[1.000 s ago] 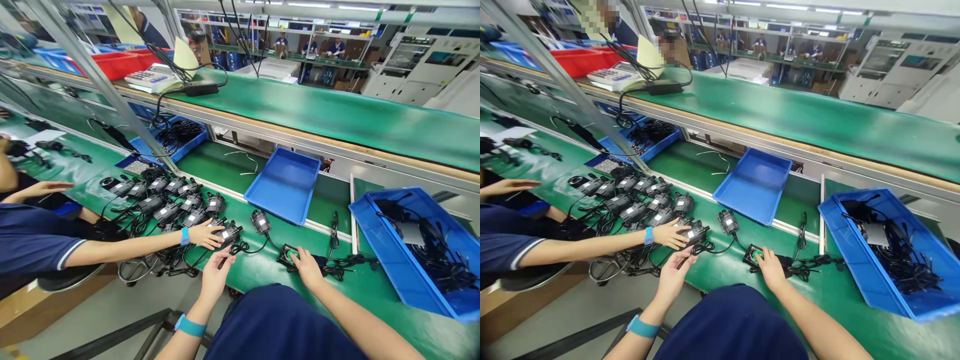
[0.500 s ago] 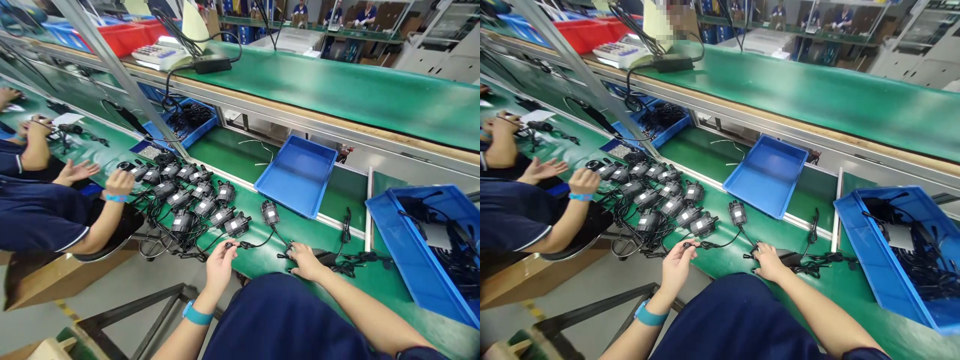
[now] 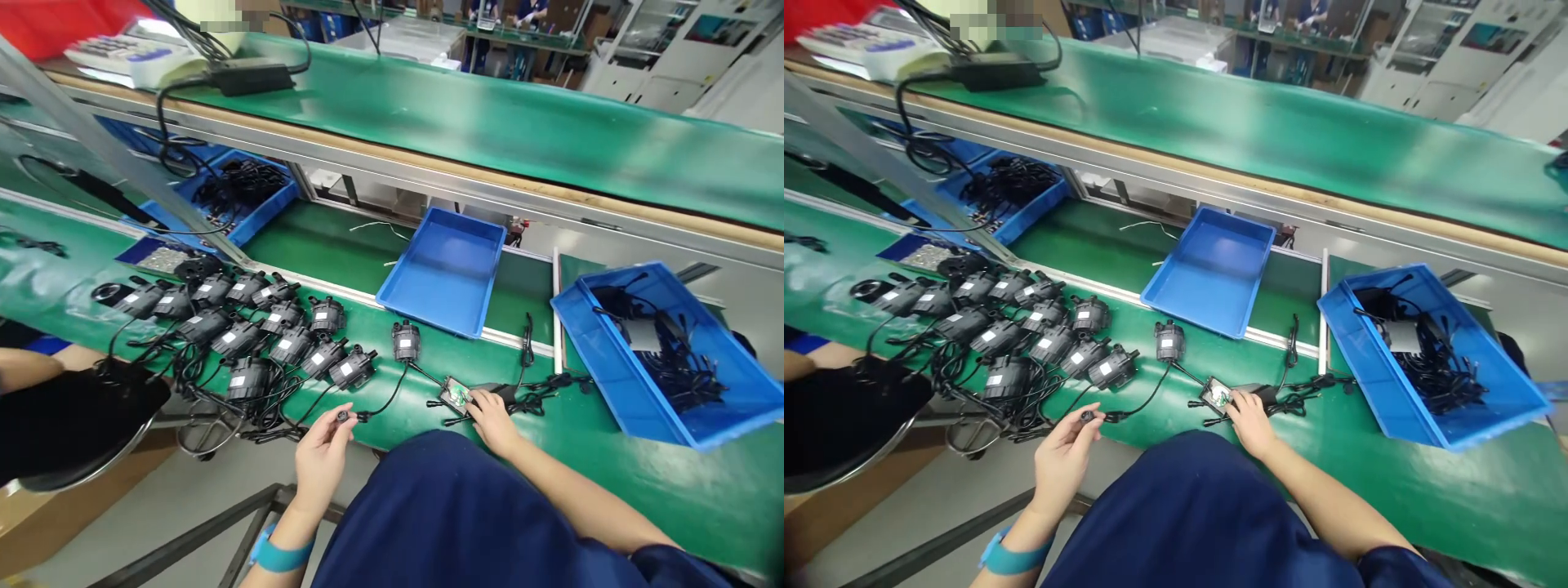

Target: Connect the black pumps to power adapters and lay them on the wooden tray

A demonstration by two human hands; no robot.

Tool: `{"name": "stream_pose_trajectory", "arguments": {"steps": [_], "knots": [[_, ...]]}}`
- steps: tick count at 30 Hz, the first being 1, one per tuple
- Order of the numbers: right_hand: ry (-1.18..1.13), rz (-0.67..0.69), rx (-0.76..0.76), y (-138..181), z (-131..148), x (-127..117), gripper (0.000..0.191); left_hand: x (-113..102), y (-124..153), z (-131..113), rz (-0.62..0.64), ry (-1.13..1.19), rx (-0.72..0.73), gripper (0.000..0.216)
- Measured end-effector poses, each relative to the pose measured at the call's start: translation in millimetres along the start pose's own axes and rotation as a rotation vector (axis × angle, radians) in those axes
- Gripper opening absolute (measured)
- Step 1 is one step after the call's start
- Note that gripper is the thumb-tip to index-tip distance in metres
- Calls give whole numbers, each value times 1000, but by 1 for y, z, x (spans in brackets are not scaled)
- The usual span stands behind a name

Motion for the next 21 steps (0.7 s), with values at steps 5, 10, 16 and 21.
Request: {"name": "stream_pose_trajectory", "arguments": {"steps": [5,10,16,21], "knots": [[-24,-149,86,10,-23,8,46,7,2,0,93,-32,-25,38],[-60,-153,57,17,-38,-2,26,14,-1,-6,113,-61,10,39],[-75,-205,141,25,-45,-6,15,27,5,-4,196,-113,40,39],[-145,-232,115,17,-41,-24,23,26,8,-2,161,-190,146,36]]}}
Point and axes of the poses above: each hand's wrist, its own y-axis away from the middle knuckle, its own x-axis out of the palm, z = x × y, the point moved 3 cm from there along -y, towards the middle knuckle, and after that the axes turned 8 degrees about -y, right-handed, at the moved point
